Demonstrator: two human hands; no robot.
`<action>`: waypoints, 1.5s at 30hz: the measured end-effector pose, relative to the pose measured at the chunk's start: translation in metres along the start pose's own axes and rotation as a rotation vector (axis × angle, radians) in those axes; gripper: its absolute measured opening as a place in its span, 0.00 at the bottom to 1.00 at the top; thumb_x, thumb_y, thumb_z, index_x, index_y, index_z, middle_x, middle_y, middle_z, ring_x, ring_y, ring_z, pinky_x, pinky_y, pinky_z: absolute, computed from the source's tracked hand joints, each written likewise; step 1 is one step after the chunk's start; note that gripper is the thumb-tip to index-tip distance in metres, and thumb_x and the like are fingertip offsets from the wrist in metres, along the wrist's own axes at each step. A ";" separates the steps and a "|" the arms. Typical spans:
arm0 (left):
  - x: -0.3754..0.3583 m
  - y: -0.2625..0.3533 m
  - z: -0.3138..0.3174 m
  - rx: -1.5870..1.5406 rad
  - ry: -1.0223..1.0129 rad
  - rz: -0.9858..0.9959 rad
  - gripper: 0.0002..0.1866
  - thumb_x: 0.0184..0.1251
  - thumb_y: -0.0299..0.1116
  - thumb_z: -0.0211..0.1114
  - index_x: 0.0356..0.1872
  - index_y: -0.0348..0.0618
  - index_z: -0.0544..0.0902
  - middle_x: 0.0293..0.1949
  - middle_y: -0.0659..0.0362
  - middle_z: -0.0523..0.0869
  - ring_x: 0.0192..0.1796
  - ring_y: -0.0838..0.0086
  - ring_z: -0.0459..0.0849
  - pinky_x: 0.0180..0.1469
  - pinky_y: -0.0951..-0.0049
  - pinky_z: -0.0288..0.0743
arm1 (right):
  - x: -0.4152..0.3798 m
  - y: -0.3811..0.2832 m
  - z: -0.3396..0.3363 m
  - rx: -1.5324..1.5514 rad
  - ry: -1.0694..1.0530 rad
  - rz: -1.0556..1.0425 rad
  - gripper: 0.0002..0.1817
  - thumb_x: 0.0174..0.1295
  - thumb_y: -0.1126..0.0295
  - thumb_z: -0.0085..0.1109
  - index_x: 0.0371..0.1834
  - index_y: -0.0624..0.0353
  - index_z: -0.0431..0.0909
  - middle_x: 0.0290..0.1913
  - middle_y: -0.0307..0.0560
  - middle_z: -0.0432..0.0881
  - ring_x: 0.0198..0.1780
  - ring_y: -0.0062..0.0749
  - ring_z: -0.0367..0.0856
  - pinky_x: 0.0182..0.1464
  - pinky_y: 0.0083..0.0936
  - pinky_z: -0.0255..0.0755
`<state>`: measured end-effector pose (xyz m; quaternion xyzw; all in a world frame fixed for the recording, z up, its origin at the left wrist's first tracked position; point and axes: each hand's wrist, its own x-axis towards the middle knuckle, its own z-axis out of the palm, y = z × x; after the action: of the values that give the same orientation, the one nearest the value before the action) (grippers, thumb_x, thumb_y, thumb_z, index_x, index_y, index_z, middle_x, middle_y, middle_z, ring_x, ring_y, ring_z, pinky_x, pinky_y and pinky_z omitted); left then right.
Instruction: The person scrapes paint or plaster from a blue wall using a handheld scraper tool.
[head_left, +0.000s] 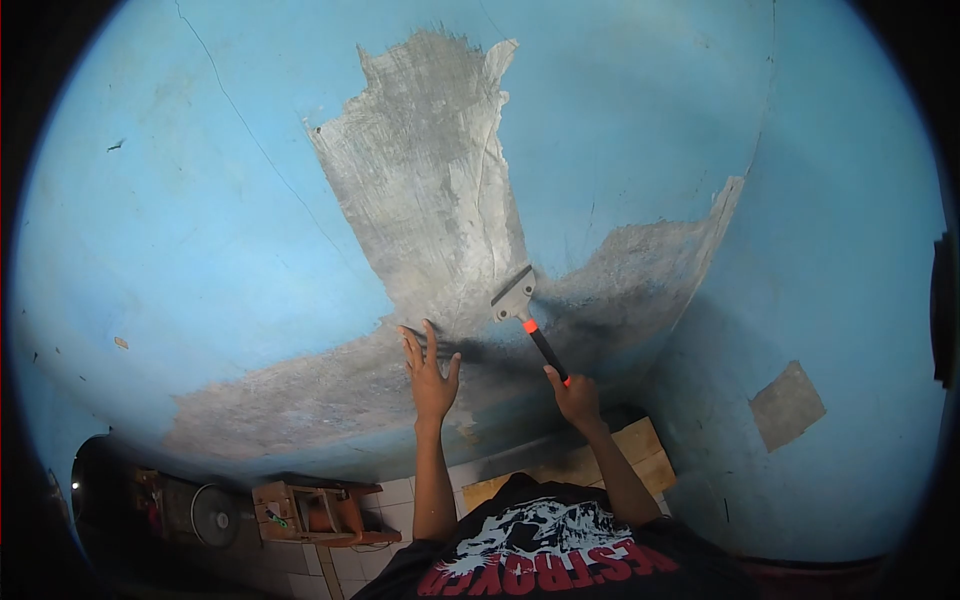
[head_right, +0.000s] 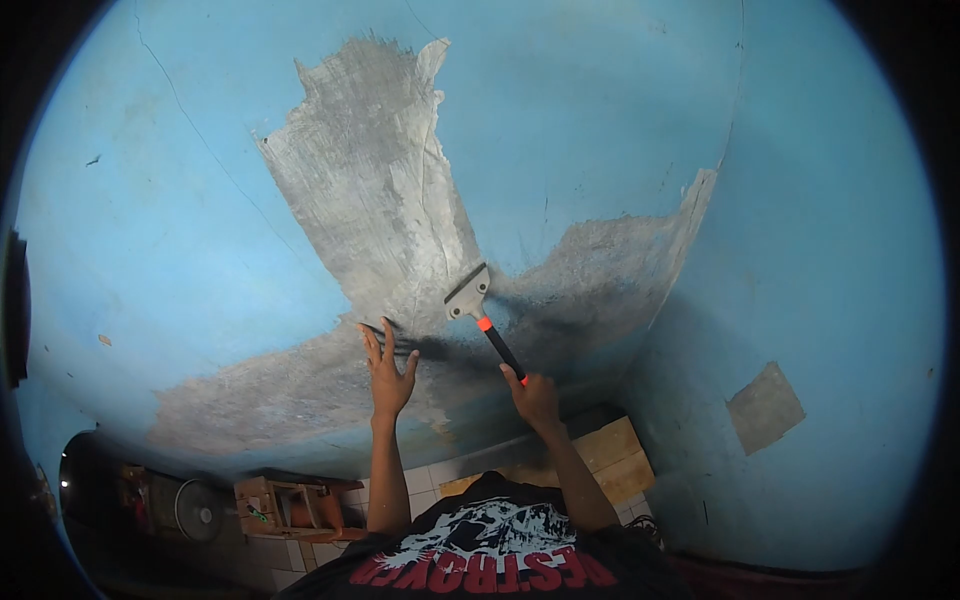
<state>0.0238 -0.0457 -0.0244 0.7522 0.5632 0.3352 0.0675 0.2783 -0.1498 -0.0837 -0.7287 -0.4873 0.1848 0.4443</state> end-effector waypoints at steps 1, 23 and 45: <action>0.001 0.001 0.000 0.011 -0.004 -0.003 0.48 0.72 0.42 0.70 0.86 0.64 0.50 0.85 0.41 0.35 0.83 0.32 0.47 0.73 0.27 0.57 | -0.003 0.010 0.004 -0.035 -0.012 0.004 0.40 0.72 0.38 0.57 0.17 0.70 0.78 0.15 0.64 0.74 0.23 0.63 0.83 0.25 0.48 0.68; 0.000 0.002 -0.003 -0.001 -0.005 -0.017 0.48 0.71 0.40 0.71 0.86 0.67 0.50 0.85 0.43 0.36 0.83 0.35 0.47 0.75 0.29 0.55 | -0.005 0.022 0.000 -0.079 -0.021 0.030 0.42 0.72 0.37 0.56 0.16 0.70 0.77 0.13 0.62 0.72 0.20 0.59 0.80 0.25 0.47 0.67; -0.001 -0.003 -0.003 0.005 -0.014 -0.005 0.47 0.72 0.42 0.70 0.86 0.67 0.50 0.85 0.43 0.35 0.84 0.36 0.46 0.74 0.27 0.55 | -0.009 0.033 0.010 -0.070 -0.028 0.052 0.39 0.72 0.39 0.58 0.20 0.69 0.78 0.18 0.64 0.77 0.27 0.67 0.83 0.28 0.50 0.71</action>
<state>0.0200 -0.0463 -0.0238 0.7533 0.5655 0.3285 0.0705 0.2850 -0.1574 -0.1184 -0.7538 -0.4803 0.1891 0.4067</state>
